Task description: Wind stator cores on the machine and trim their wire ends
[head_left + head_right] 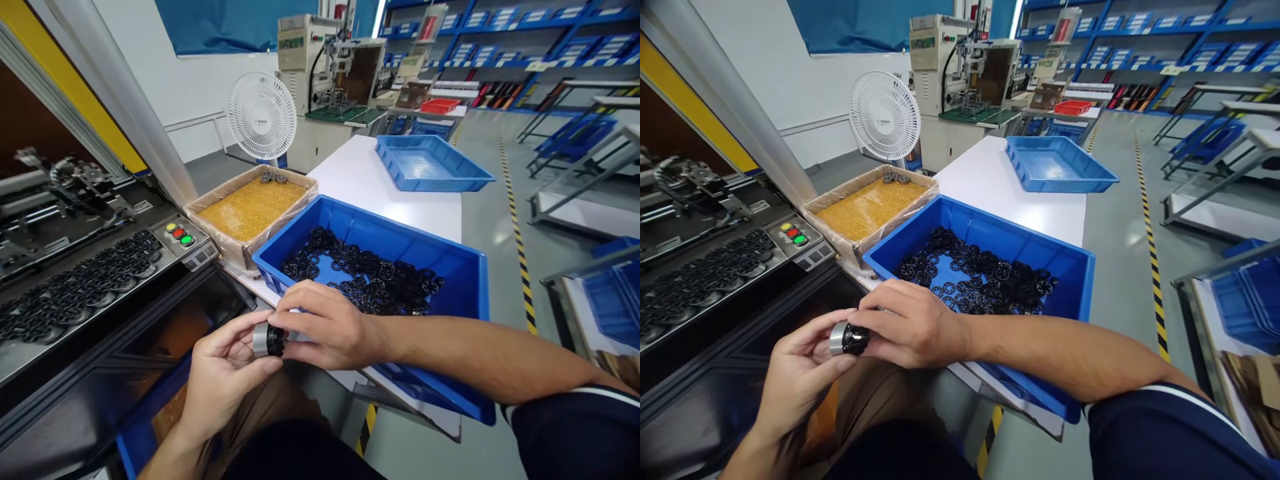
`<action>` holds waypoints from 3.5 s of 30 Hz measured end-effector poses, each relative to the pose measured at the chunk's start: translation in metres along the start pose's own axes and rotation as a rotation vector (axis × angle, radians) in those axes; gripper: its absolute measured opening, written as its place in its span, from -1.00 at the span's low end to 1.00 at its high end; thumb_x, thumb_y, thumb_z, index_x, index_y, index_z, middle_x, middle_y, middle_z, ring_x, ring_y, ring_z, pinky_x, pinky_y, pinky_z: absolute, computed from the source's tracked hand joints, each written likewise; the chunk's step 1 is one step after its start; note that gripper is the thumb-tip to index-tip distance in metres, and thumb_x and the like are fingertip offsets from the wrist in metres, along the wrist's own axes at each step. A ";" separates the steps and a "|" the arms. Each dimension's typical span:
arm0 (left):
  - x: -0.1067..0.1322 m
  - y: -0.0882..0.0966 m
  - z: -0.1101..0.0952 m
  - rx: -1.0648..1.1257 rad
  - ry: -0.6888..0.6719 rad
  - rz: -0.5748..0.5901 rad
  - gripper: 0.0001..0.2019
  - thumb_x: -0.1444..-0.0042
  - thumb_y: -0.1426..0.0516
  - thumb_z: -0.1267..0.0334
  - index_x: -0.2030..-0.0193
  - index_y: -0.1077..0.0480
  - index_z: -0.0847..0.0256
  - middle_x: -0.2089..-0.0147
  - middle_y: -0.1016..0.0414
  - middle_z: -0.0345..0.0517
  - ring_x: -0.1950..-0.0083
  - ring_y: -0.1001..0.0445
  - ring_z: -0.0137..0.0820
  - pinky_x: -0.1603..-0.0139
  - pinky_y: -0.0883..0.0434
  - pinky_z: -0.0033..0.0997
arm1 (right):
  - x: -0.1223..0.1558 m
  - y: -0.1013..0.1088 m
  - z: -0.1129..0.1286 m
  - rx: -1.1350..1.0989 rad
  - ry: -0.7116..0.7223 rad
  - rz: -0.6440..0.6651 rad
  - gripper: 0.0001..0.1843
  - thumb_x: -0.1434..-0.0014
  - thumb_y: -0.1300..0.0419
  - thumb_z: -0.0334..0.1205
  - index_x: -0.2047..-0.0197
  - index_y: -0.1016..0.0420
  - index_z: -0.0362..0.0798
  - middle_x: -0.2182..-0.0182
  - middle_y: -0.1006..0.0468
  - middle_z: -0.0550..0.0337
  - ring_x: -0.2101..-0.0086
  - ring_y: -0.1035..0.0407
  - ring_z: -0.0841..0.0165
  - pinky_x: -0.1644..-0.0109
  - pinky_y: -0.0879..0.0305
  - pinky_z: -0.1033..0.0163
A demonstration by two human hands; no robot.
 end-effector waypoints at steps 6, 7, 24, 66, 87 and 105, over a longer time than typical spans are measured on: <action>-0.002 -0.001 0.006 0.058 0.055 0.021 -0.50 0.19 -0.37 0.62 0.10 -0.60 0.06 0.15 -0.68 -0.13 0.20 -0.66 -0.41 0.18 -0.52 -0.72 | 0.002 -0.006 -0.002 0.072 0.009 0.065 -0.77 -0.28 -0.20 -0.24 0.05 -0.44 -0.20 0.22 -0.57 -0.05 0.15 -0.45 0.29 0.08 -0.47 0.12; -0.002 -0.002 0.007 0.068 0.068 0.030 -0.49 0.19 -0.37 0.62 0.10 -0.60 0.06 0.13 -0.68 -0.11 0.19 -0.66 -0.40 0.18 -0.52 -0.72 | 0.003 -0.007 -0.002 0.084 0.021 0.079 -0.75 -0.28 -0.19 -0.22 0.04 -0.44 -0.21 0.22 -0.57 -0.06 0.14 -0.45 0.28 0.08 -0.48 0.12; 0.000 0.001 0.003 0.075 0.123 0.031 -0.50 0.24 -0.38 0.65 0.14 -0.62 0.09 0.22 -0.69 -0.11 0.23 -0.67 -0.33 0.24 -0.55 -0.69 | 0.005 -0.006 0.008 0.079 0.088 0.018 -0.70 -0.22 -0.26 -0.25 0.05 -0.47 -0.31 0.27 -0.59 -0.07 0.19 -0.47 0.25 0.17 -0.51 0.13; 0.002 0.069 0.033 -0.267 0.162 -0.206 -0.51 -0.09 -0.25 0.05 -0.14 -0.44 0.17 -0.08 -0.58 0.02 0.19 -0.62 -0.30 0.13 -0.57 -0.42 | 0.140 -0.034 -0.226 0.291 -1.042 0.651 -0.71 -0.29 -0.20 -0.12 0.01 -0.46 -0.12 0.06 -0.52 0.08 0.11 -0.46 0.27 0.01 -0.44 0.04; 0.018 0.053 -0.003 -0.117 -0.002 -0.149 -0.58 0.04 -0.36 0.35 -0.03 -0.54 0.20 -0.07 -0.59 0.08 -0.01 -0.61 -0.24 -0.04 -0.54 -0.38 | -0.010 -0.008 -0.045 0.067 -0.358 0.073 -0.83 -0.13 -0.35 -0.21 0.34 -0.48 -0.11 0.37 -0.52 0.10 0.34 -0.43 0.35 0.30 -0.40 0.26; 0.010 0.016 -0.003 0.053 -0.039 -0.059 -0.45 0.22 -0.35 0.67 0.11 -0.60 0.00 0.16 -0.69 -0.28 0.14 -0.66 -0.41 0.14 -0.52 -0.74 | -0.003 -0.020 0.000 -0.067 -0.084 0.047 -0.62 -0.14 -0.29 -0.39 -0.04 -0.40 -0.18 0.16 -0.53 -0.07 0.12 -0.45 0.27 0.10 -0.50 0.12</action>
Point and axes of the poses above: each hand's wrist, its own x-axis away from the middle knuckle, its own y-axis out of the back of the hand, z = x × y, the point moved 9 cm from there along -x, towards the middle knuckle
